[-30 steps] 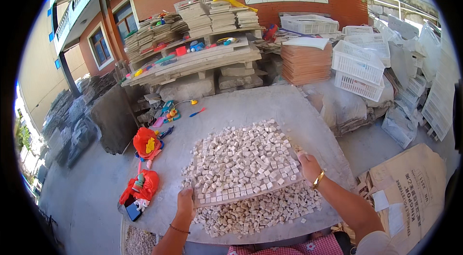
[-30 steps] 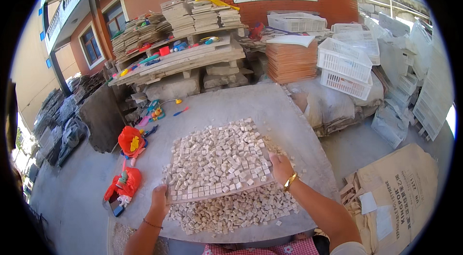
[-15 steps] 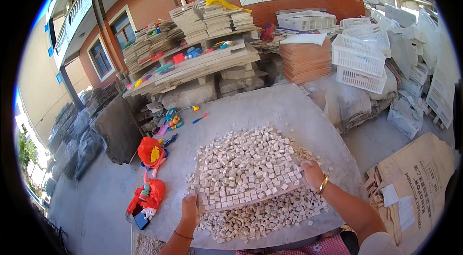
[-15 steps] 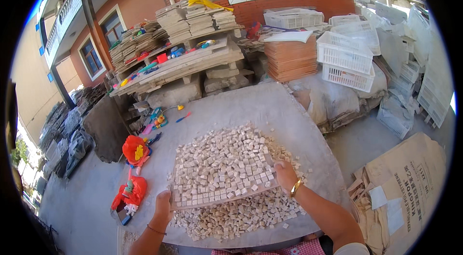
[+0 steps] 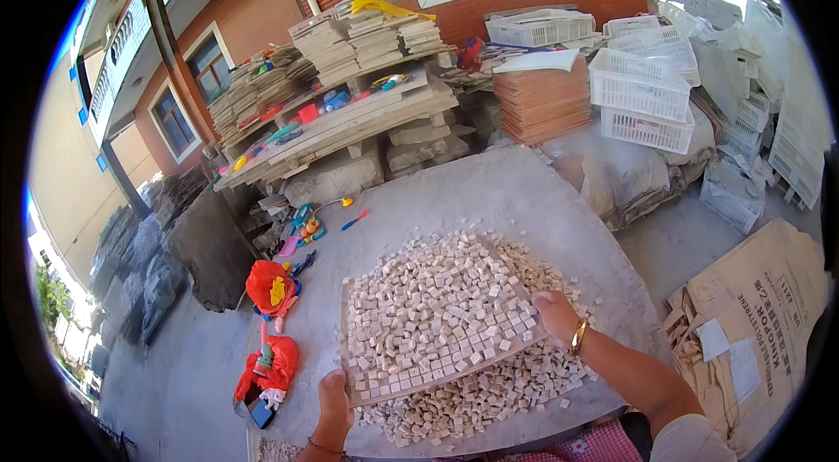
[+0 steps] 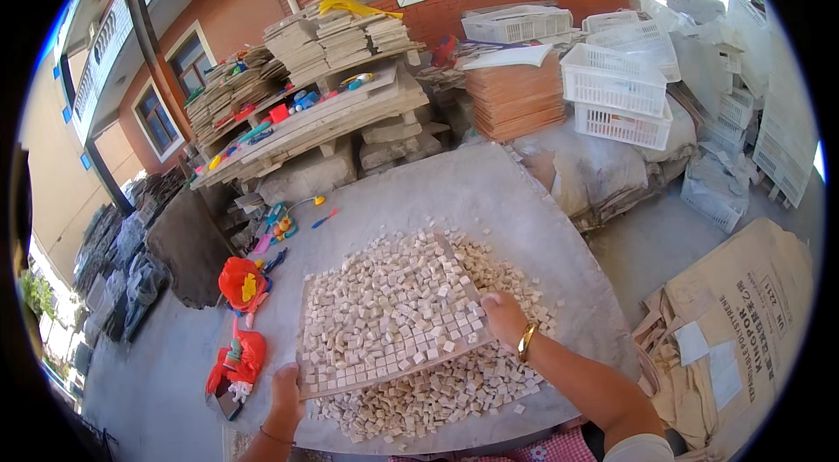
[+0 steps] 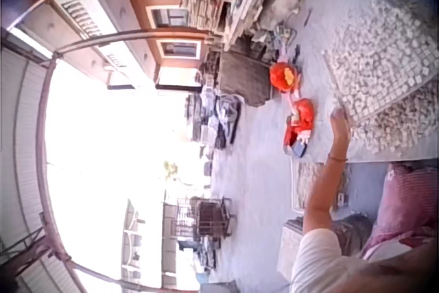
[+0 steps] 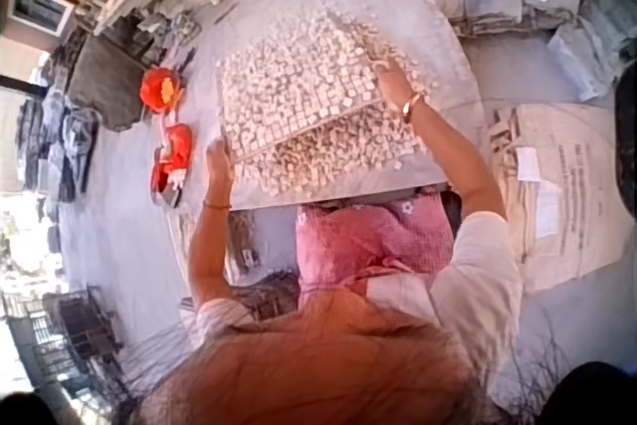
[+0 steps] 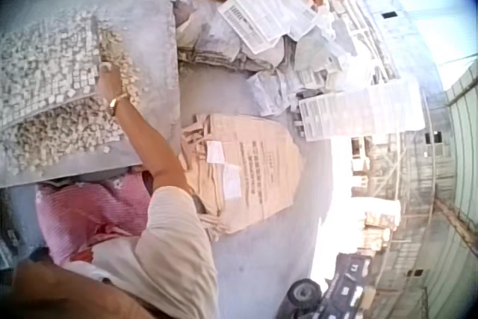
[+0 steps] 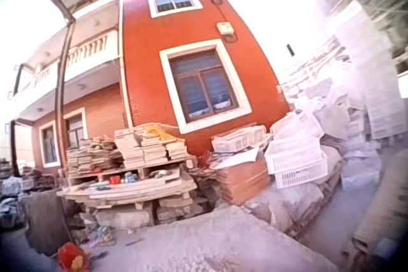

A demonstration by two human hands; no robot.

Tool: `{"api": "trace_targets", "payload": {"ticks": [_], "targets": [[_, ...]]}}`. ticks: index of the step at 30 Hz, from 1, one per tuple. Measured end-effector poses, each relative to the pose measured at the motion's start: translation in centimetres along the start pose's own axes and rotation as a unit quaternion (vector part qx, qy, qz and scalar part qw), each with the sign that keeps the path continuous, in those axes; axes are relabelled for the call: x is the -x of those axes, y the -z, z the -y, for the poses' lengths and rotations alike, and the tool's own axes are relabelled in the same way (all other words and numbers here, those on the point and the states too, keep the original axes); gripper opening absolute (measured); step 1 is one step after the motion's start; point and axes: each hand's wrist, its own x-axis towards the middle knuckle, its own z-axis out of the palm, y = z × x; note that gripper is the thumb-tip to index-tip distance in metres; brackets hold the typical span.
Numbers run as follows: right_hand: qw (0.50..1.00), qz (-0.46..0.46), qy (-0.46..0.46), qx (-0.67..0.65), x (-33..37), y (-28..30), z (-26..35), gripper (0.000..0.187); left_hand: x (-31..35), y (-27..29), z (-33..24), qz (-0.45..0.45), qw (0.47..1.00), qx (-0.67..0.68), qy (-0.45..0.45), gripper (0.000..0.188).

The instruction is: The person fills a grid tray with small white cubes from a pile on a table, using both hands to scoop and place the cubes into the tray's compartments. They repeatedly lift and shake the tray to settle the cubes, then continue filling it until it is full.

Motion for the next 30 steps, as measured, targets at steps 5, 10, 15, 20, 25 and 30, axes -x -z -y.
{"api": "trace_targets", "payload": {"ticks": [5, 10, 15, 20, 25, 30], "targets": [[0.988, 0.029, -0.143, 0.041, -0.5, -0.3, 7.1, 0.027, -0.6, 1.4, 2.5, 0.012, 0.994, 0.101, 0.049, 0.017], [0.994, 0.029, -0.102, -0.006, 0.4, 0.3, 5.5, 0.025, 0.1, 2.5, 5.4, -0.001, 0.991, 0.115, 0.065, 0.023], [0.989, 0.027, -0.105, -0.103, 0.8, 0.9, 5.3, 0.023, 2.4, 0.7, 0.7, -0.029, 0.994, 0.082, 0.066, 0.019], [0.99, 0.036, -0.14, 0.004, 2.5, 2.2, 3.9, 0.022, 2.3, 1.0, 0.4, 0.0, 0.995, 0.087, 0.057, 0.019], [0.986, 0.002, -0.153, -0.061, 3.0, 0.1, 1.4, 0.024, 0.8, 4.6, 2.8, 0.079, 0.997, -0.001, -0.012, 0.02], [0.997, -0.039, -0.048, -0.047, 6.9, -0.4, 0.6, 0.024, 5.1, 0.7, -0.6, -0.035, 0.999, -0.033, -0.007, 0.019]]}}
